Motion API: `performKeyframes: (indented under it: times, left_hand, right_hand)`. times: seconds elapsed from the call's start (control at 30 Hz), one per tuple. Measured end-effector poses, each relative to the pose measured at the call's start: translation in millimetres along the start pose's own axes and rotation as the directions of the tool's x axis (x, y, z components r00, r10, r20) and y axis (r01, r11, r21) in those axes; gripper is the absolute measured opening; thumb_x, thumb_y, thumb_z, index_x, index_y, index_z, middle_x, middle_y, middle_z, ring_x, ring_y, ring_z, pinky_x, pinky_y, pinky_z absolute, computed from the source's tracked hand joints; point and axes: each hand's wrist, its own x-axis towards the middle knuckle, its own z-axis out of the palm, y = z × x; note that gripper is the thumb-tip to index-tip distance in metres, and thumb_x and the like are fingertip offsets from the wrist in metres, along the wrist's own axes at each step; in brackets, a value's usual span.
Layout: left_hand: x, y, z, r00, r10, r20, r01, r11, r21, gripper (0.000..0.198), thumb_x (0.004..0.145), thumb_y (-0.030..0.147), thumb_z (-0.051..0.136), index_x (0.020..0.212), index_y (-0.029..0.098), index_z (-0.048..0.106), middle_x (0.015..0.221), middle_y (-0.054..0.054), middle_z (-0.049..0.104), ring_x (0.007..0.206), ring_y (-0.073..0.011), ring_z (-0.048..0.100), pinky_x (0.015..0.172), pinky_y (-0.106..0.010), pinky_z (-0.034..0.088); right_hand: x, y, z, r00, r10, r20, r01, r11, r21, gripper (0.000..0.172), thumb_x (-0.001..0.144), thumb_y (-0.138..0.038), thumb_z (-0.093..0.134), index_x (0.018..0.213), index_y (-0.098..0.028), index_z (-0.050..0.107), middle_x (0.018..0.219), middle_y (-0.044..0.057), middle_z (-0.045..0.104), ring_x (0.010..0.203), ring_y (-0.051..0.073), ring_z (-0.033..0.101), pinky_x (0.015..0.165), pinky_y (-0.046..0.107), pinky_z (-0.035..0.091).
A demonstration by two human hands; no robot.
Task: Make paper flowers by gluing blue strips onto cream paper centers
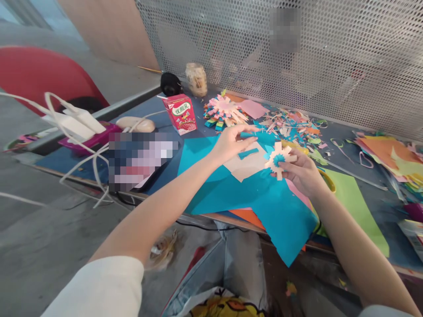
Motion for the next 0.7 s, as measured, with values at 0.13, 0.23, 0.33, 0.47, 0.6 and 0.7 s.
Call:
performKeyframes:
  times: [0.13,0.23,0.33,0.47,0.6,0.7]
  left_hand:
    - [-1.7,1.6,2.0,0.994,0.088,-0.072,-0.085,0.995,0.043,0.020,0.073,0.027,0.069,0.087,0.014,0.066,0.092,-0.006,0.066,0.063,-0.0064,0.057,0.052,-0.017,0.044]
    - [-5.5,5.0,4.2,0.999,0.046,-0.013,-0.046,0.999,-0.020,0.019,0.075,0.030,0.066,0.087,0.015,0.068,0.086,-0.004,0.068,0.052,-0.0038,0.052,0.047,-0.017,0.042]
    - [-9.2,11.0,7.2,0.999,-0.017,0.043,0.020,0.998,-0.065,0.018,0.074,0.028,0.065,0.086,0.015,0.069,0.087,-0.004,0.069,0.050,-0.0030,0.051,0.046,-0.017,0.042]
    - [-11.5,15.6,10.1,0.996,-0.047,0.076,0.053,0.996,-0.072,0.027,0.069,0.026,0.069,0.093,0.013,0.067,0.093,-0.007,0.068,0.054,-0.0041,0.054,0.044,-0.016,0.042]
    - [-12.2,17.6,9.8,0.993,-0.057,0.101,0.065,0.995,-0.079,0.033,0.068,0.024,0.070,0.098,0.012,0.065,0.096,-0.009,0.067,0.054,-0.0039,0.054,0.043,-0.016,0.042]
    - [-13.1,21.0,8.6,0.990,-0.063,0.125,0.074,0.994,-0.086,0.032,0.067,0.023,0.070,0.097,0.011,0.065,0.097,-0.008,0.067,0.054,-0.0039,0.054,0.043,-0.016,0.043]
  right_hand:
    - [-4.0,-1.2,5.4,1.000,0.000,-0.024,-0.001,1.000,-0.028,0.034,0.054,-0.036,0.083,0.073,-0.020,0.059,0.060,-0.005,0.062,0.055,0.012,0.062,0.056,0.031,0.059]
    - [-5.3,-1.4,7.0,0.999,-0.018,-0.039,0.015,0.998,-0.060,0.037,0.051,-0.039,0.083,0.069,-0.020,0.058,0.058,-0.005,0.062,0.054,0.013,0.062,0.056,0.032,0.060]
    - [-4.7,-0.7,6.9,0.998,-0.039,-0.047,0.035,0.995,-0.094,0.037,0.051,-0.041,0.083,0.069,-0.020,0.058,0.057,-0.004,0.062,0.052,0.014,0.063,0.056,0.033,0.059]
    - [-3.1,0.9,6.4,0.994,-0.083,-0.076,0.074,0.990,-0.120,0.035,0.052,-0.041,0.083,0.068,-0.021,0.059,0.057,-0.004,0.060,0.052,0.013,0.060,0.054,0.031,0.057]
    - [-1.8,1.2,5.2,0.989,-0.105,-0.106,0.085,0.981,-0.175,0.036,0.050,-0.042,0.083,0.064,-0.021,0.057,0.048,-0.008,0.048,0.047,0.008,0.052,0.051,0.025,0.053]
    - [-1.1,1.3,2.7,0.985,-0.133,-0.111,0.104,0.966,-0.237,0.037,0.052,-0.043,0.082,0.068,-0.022,0.056,0.046,-0.010,0.040,0.047,0.007,0.048,0.053,0.024,0.050]
